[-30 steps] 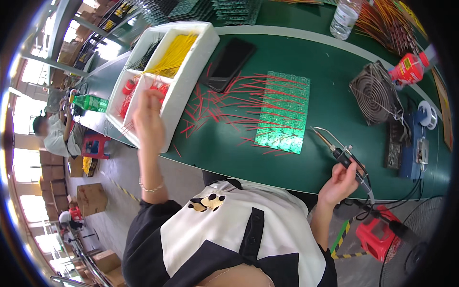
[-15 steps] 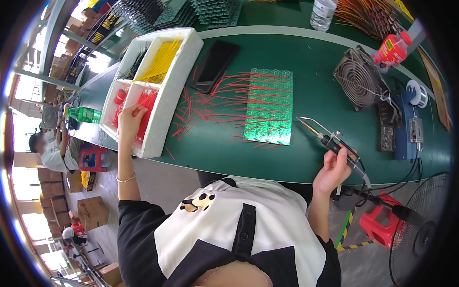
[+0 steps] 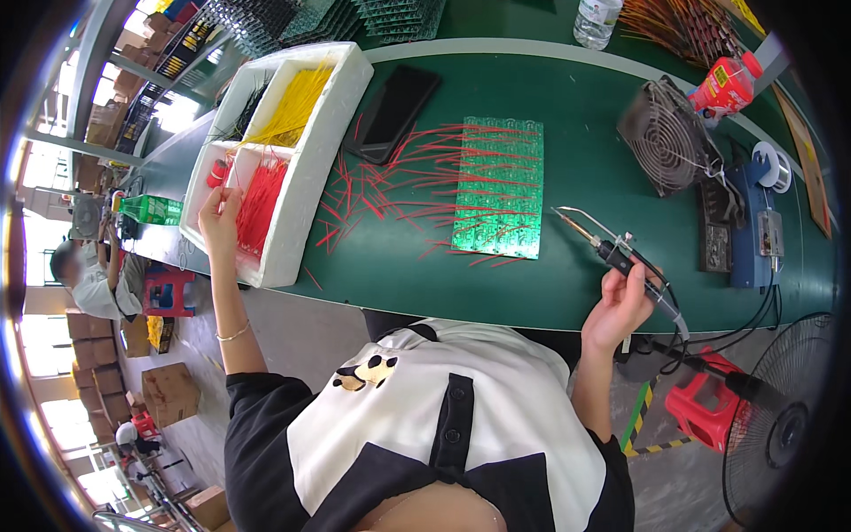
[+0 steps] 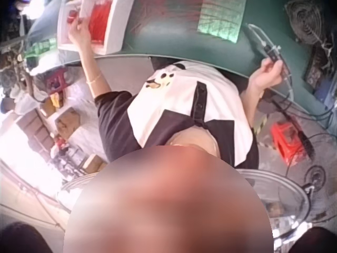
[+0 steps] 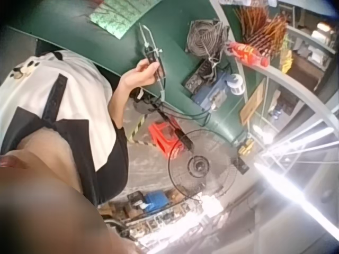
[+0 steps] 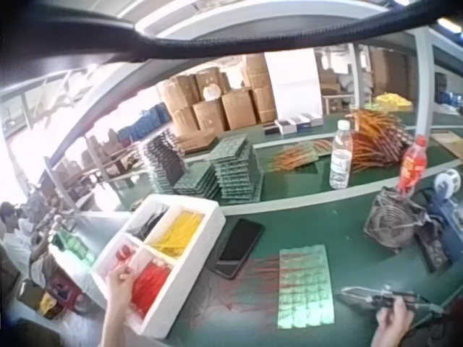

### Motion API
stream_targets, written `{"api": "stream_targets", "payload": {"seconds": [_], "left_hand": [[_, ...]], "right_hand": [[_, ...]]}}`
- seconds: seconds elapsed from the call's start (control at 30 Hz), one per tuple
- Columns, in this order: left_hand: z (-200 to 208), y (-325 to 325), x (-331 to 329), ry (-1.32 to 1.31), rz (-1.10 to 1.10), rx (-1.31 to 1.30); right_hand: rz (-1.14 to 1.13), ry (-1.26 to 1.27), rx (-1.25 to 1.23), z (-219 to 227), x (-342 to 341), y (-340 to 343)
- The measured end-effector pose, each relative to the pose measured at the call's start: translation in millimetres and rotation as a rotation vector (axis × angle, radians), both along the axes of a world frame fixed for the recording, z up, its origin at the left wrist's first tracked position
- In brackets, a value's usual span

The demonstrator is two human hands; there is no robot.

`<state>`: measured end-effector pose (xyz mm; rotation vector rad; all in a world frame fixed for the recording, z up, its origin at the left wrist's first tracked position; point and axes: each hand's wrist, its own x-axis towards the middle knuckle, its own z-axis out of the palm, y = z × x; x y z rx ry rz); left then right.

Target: The person inserts red wires into a circuit board and solders them by hand with a soldering iron.

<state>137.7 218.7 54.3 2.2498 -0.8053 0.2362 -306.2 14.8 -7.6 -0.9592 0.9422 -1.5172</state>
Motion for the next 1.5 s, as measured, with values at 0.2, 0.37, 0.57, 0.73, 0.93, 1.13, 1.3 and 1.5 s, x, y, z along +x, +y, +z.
{"api": "stream_targets", "payload": {"seconds": [0.2, 0.37, 0.57, 0.73, 0.93, 1.13, 1.3, 1.5], "left_hand": [[0.7, -4.1, 1.3, 0.099, 0.0, -0.164], [1.2, -1.7, 2.4, 0.187, -0.038, -0.322], [-1.0, -1.3, 4.7, 0.327, -0.078, -0.479], [12.5, -11.1, -14.2, 0.077, -0.022, 0.056], [-2.4, -10.4, -9.2, -0.131, -0.006, 0.299], [-9.5, -8.3, -3.5, -0.079, -0.018, 0.427], [-0.8, -4.6, -10.2, -0.037, 0.049, 0.399], [4.8, -4.3, -12.0, 0.14, -0.143, -0.383]], "right_hand": [[0.001, 0.012, 0.004, -1.7, -3.1, 0.6], [0.023, -0.001, 0.011, -2.8, -4.4, 0.4], [0.02, 0.02, 0.032, -2.9, -6.4, -0.5], [0.005, 0.033, 0.027, -4.0, -3.4, -1.8], [-0.032, 0.03, 0.031, -3.0, 1.8, -2.8], [-0.017, 0.046, 0.031, -6.7, -1.0, -2.5], [-0.022, 0.038, 0.047, -4.8, -4.8, 0.3], [-0.016, -0.023, -0.022, -1.7, -3.6, -0.1]]}}
